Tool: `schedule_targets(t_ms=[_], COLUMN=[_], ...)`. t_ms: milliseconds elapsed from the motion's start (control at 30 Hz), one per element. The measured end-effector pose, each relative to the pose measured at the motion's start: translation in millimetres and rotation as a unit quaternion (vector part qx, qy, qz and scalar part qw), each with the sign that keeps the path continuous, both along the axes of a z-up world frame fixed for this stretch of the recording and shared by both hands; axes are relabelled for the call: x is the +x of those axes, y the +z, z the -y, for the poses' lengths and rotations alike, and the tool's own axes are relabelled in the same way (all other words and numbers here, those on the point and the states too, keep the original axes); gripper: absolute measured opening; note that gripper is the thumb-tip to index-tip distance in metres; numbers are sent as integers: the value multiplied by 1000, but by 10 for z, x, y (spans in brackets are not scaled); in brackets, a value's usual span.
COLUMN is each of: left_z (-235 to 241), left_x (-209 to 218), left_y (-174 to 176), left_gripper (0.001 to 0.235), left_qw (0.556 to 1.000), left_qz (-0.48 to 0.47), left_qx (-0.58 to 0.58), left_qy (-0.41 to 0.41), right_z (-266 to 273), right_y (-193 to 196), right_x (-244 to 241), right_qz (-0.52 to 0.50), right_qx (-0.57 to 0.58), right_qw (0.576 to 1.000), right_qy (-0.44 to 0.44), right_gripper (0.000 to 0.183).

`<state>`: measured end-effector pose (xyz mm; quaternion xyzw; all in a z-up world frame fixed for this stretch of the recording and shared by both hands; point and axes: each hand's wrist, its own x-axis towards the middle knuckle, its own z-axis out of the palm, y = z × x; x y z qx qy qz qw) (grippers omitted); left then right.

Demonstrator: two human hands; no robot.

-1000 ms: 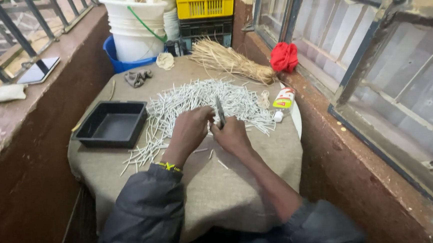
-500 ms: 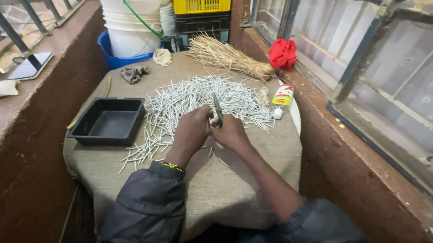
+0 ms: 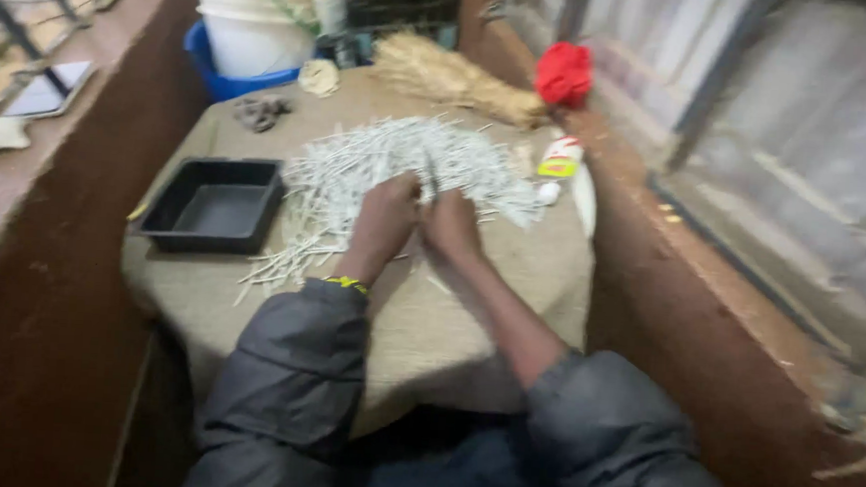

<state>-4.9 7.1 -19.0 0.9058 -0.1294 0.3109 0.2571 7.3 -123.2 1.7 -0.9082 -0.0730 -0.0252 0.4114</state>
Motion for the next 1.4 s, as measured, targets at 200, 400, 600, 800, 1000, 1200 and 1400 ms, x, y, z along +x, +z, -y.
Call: schedule_targets(t_ms=[200, 400, 600, 800, 1000, 1200, 1400], left_z=[-22, 111, 179, 3, -229, -427, -511], left_x=[-134, -360, 27, -89, 98, 139, -203], left_y=[-22, 177, 7, 12, -29, 4, 246], left_gripper=[15, 17, 12, 24, 20, 24, 31], left_qw=[999, 994, 998, 993, 996, 970, 926], left_qz=[-6, -42, -41, -70, -72, -179, -274], left_qx=[-45, -99, -37, -90, -57, -162, -246], left_qy=[7, -25, 30, 13, 4, -37, -85], right_z=[62, 1, 7, 36, 24, 14, 70], right_y=[180, 509, 516, 582, 608, 435, 199], right_x=[-121, -699, -584, -639, -722, -498, -345], right_qz=[-69, 1, 5, 2, -29, -16, -31], right_qx=[-56, 19, 55, 0, -6, -29, 49], right_qw=[993, 1000, 998, 999, 996, 992, 981], right_qy=[73, -8, -23, 35, 84, 120, 183], right_gripper=[38, 25, 19, 39, 50, 39, 42])
